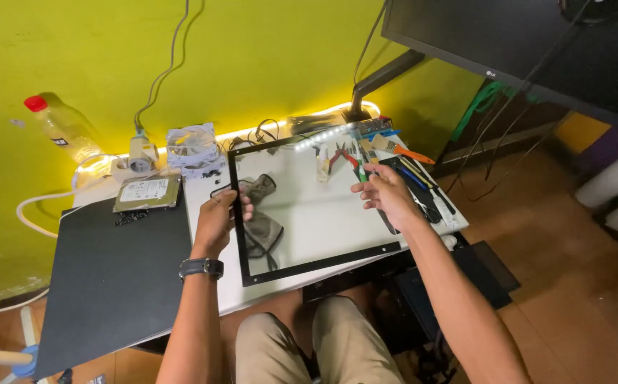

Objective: Cleaning a glass panel using a spray cleaner, a cloth, and tissues on a repair bench.

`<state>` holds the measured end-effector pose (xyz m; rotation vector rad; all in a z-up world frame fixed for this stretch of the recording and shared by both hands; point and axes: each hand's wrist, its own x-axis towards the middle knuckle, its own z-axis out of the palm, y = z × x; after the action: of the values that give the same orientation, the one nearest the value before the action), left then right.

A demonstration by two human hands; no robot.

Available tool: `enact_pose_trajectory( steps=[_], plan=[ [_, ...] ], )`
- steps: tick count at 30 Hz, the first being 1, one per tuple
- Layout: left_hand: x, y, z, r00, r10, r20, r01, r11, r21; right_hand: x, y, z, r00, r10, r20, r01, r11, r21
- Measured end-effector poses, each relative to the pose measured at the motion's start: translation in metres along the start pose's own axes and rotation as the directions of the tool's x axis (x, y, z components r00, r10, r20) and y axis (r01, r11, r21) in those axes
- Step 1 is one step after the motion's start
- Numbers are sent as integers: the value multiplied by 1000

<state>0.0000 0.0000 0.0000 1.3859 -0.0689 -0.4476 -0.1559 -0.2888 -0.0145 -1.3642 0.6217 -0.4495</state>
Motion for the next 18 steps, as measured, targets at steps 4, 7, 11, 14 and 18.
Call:
enact_pose_trajectory(
  steps=[4,7,11,14,18],
  plan=[
    [35,-56,-9,994,-15,106,31,988,-152,-13,6,-20,995,95,32,-95,996,-1],
    [45,-82,-15,979,-55,199,112,950,-290,-9,28,-33,991,128,35,-128,992,-10],
    [26,-58,9,990,-83,118,106,973,-206,0,59,-54,991,125,53,-128,989,69],
    [60,-56,16,987,118,-106,-110,991,75,-2,67,-68,990,135,52,-138,988,67],
    [123,-39,42,867,496,42,-461,768,444,-6,71,-85,987,154,44,-156,986,55]
  ],
)
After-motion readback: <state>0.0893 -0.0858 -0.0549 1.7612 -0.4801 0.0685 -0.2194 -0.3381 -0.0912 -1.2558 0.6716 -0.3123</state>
